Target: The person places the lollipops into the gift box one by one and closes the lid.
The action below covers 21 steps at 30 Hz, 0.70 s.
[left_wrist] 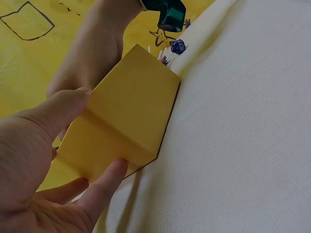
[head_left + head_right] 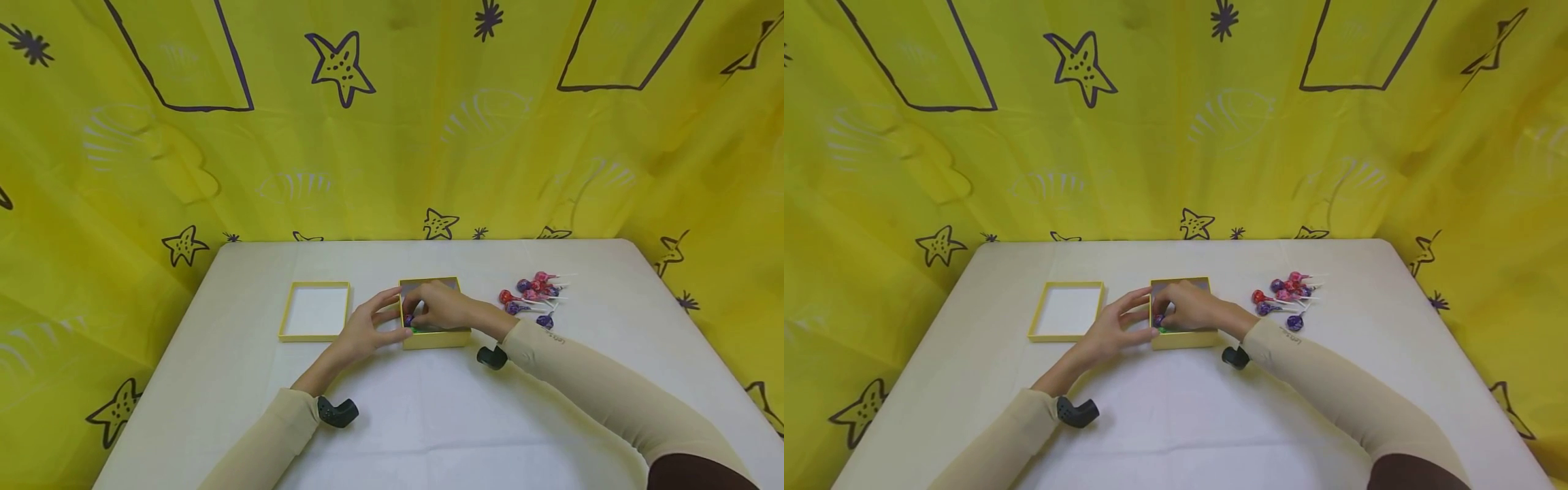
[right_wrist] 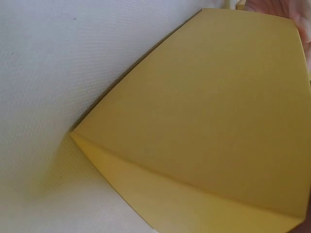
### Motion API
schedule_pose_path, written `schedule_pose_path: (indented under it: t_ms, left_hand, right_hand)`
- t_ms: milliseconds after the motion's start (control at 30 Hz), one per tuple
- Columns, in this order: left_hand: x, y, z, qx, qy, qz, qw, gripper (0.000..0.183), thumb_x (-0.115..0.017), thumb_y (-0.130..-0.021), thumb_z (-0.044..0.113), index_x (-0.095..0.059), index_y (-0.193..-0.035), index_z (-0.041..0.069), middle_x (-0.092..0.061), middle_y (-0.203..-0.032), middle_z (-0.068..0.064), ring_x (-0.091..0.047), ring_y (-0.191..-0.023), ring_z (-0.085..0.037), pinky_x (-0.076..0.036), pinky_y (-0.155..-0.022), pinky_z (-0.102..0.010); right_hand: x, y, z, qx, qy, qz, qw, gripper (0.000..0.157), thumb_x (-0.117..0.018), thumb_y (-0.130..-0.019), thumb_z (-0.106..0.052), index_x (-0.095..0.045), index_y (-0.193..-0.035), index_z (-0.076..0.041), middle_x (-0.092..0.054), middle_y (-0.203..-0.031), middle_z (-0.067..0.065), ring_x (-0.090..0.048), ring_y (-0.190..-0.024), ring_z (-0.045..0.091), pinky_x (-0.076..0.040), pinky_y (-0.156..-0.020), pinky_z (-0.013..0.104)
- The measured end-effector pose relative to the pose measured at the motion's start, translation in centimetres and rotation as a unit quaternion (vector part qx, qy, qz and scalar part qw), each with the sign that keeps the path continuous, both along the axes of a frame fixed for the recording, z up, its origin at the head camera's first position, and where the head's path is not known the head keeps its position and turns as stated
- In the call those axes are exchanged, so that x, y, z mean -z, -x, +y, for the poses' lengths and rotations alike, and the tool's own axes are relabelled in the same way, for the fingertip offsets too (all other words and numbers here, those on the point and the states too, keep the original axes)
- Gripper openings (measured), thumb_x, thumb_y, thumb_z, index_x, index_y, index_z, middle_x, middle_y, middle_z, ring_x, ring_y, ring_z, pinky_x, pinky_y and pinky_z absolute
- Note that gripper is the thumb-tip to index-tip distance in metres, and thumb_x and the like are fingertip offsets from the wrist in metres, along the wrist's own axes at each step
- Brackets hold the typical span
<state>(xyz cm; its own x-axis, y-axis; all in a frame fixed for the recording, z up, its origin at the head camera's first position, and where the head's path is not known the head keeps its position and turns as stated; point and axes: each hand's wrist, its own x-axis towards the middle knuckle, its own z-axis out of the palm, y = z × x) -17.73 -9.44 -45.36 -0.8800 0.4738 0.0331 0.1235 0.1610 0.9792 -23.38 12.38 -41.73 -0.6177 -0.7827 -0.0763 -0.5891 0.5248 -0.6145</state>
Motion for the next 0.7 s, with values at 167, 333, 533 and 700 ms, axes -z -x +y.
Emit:
schedule_pose_path:
  t_ms: [167, 333, 533, 700]
  left_hand:
    - [0.05, 0.04, 0.04, -0.004, -0.002, -0.007, 1.0, 0.081, -0.08, -0.091, 0.011, -0.037, -0.159, 0.016, -0.039, -0.16, -0.017, -0.053, -0.136, -0.037, -0.049, -0.107, -0.051]
    - [-0.02, 0.06, 0.01, 0.001, -0.004, -0.001, 1.0, 0.08, -0.079, -0.092, 0.011, -0.036, -0.159, 0.014, -0.037, -0.161, -0.019, -0.052, -0.137, -0.04, -0.047, -0.107, -0.053]
    - [-0.07, -0.01, 0.0, 0.002, -0.005, -0.001, 1.0, 0.08, -0.079, -0.092, 0.01, -0.036, -0.159, 0.015, -0.038, -0.161, -0.018, -0.052, -0.136, -0.039, -0.049, -0.106, -0.051]
    - [-0.01, -0.07, -0.05, -0.002, -0.005, -0.012, 0.9999, 0.081, -0.08, -0.091, 0.011, -0.037, -0.159, 0.017, -0.038, -0.161, -0.016, -0.052, -0.137, -0.036, -0.051, -0.105, -0.048]
  right_hand:
    - [-0.1, -0.07, -0.01, 0.002, -0.001, -0.001, 1.0, 0.015, -0.076, -0.092, -0.003, -0.076, -0.105, -0.007, -0.075, -0.102, -0.002, -0.07, -0.095, 0.015, -0.059, -0.082, 0.027]
    - [-0.14, -0.09, 0.0, 0.004, 0.0, -0.002, 1.0, 0.015, -0.077, -0.092, -0.003, -0.076, -0.106, -0.007, -0.075, -0.102, -0.001, -0.07, -0.094, 0.015, -0.059, -0.081, 0.027]
    - [-0.14, -0.09, 0.01, 0.004, -0.002, -0.002, 1.0, 0.016, -0.077, -0.091, -0.002, -0.076, -0.106, -0.007, -0.075, -0.103, 0.0, -0.07, -0.095, 0.016, -0.059, -0.081, 0.027]
    - [-0.31, -0.06, 0.02, 0.0, -0.01, -0.001, 1.0, 0.018, -0.078, -0.091, -0.003, -0.076, -0.109, -0.006, -0.075, -0.105, 0.001, -0.071, -0.096, 0.017, -0.059, -0.081, 0.026]
